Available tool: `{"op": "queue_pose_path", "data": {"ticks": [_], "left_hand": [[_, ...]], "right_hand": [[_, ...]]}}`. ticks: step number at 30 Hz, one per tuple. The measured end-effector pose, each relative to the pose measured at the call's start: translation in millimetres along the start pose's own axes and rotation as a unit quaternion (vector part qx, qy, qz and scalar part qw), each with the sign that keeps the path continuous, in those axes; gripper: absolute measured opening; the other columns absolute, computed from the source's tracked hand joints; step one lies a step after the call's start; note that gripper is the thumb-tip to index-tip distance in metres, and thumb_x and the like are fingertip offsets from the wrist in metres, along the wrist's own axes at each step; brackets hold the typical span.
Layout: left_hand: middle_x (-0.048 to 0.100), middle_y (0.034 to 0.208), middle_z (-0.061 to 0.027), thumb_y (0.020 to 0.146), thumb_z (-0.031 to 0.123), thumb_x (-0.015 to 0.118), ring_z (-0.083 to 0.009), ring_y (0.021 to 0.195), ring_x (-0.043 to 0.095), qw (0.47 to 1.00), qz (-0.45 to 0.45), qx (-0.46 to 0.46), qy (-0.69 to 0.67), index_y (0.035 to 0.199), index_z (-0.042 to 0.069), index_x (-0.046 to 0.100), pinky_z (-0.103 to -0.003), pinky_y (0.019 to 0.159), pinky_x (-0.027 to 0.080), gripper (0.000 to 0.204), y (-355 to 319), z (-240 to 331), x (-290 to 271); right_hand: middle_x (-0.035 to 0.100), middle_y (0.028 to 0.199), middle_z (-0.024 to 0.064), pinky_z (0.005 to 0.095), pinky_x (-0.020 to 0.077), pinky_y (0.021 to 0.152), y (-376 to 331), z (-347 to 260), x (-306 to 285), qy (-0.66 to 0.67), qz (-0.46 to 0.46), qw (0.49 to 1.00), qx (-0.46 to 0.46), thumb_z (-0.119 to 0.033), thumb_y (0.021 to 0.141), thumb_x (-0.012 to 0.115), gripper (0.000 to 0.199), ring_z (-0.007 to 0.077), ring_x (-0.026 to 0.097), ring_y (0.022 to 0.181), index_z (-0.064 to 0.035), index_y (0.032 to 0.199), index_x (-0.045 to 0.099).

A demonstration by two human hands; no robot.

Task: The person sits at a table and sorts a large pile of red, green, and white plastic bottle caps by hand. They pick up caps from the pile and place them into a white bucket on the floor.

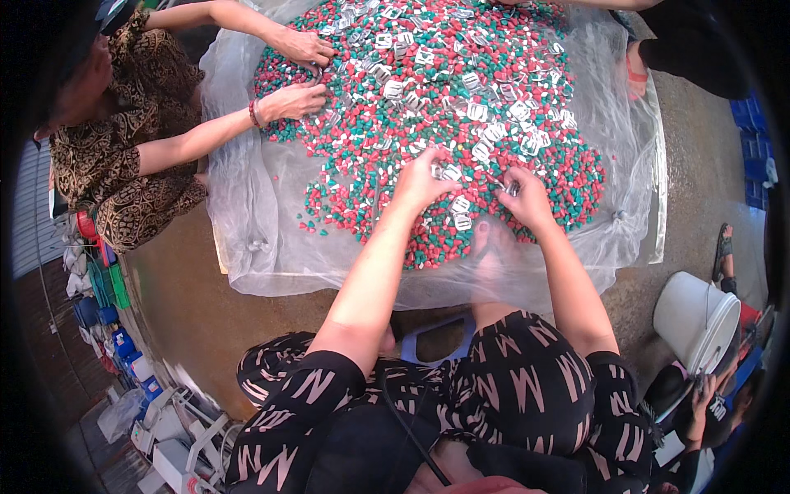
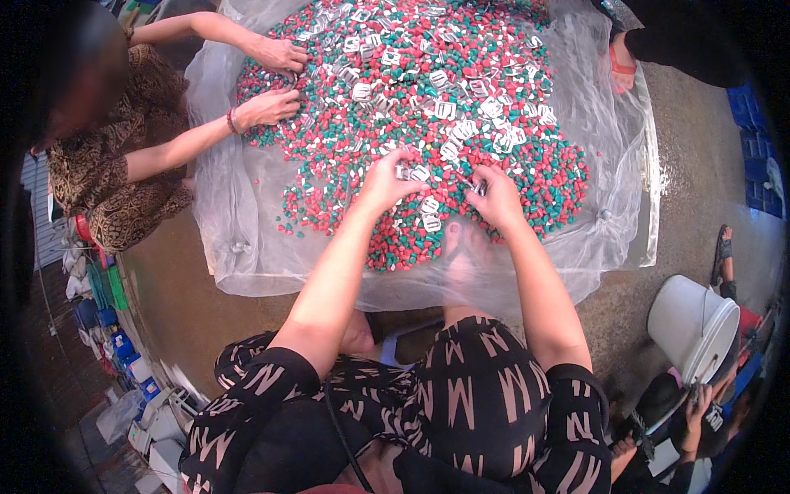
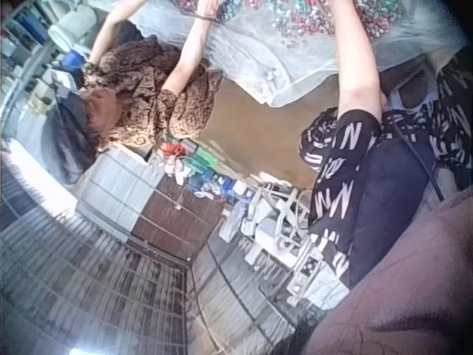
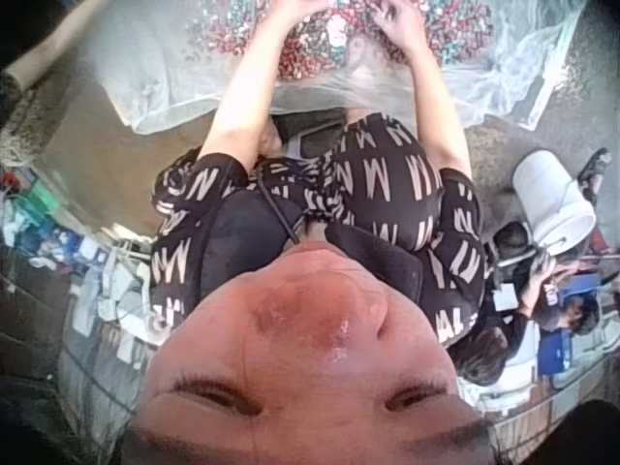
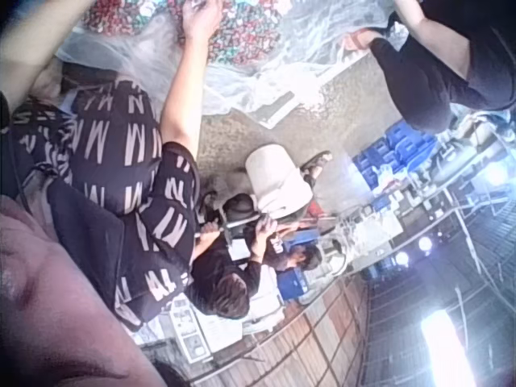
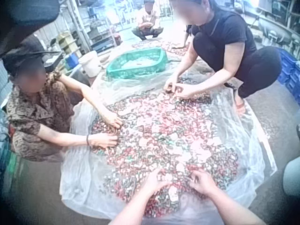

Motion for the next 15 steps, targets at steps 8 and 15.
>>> {"op": "queue_pose_path", "data": {"ticks": [8,15], "left_hand": [[0.065,0.083,-0.0085,0.07,0.015,0.079,-0.0178,0.074,0.065,0.844,-0.189,-0.176,-0.47,0.101,0.003,0.059,-0.021,0.053,0.048,0.039,-13,-13,-3],[0.065,0.085,-0.0051,0.072,0.004,0.075,-0.0136,0.076,0.063,0.888,-0.144,-0.158,-0.408,0.095,0.002,0.063,-0.024,0.062,0.05,0.027,-40,-5,-11]], "right_hand": [[0.058,0.082,0.003,0.0245,0.0482,0.046,-7,-29,-6,0.563,-0.126,0.797,0.176,-0.003,0.075,0.057,0.021,0.0161,0.064,0.069,-0.0114,0.092,0.049],[0.055,0.074,-0.0017,0.0222,0.0411,0.041,-7,-43,32,0.376,-0.234,0.88,0.171,-0.011,0.078,0.07,0.018,0.006,0.052,0.055,-0.0125,0.091,0.057]]}}
Point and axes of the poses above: each hand's wrist, its own y-axis towards the middle knuckle, its own x-axis out of the palm, z = x × y, the point moved 3 cm from there along y, towards the middle knuckle
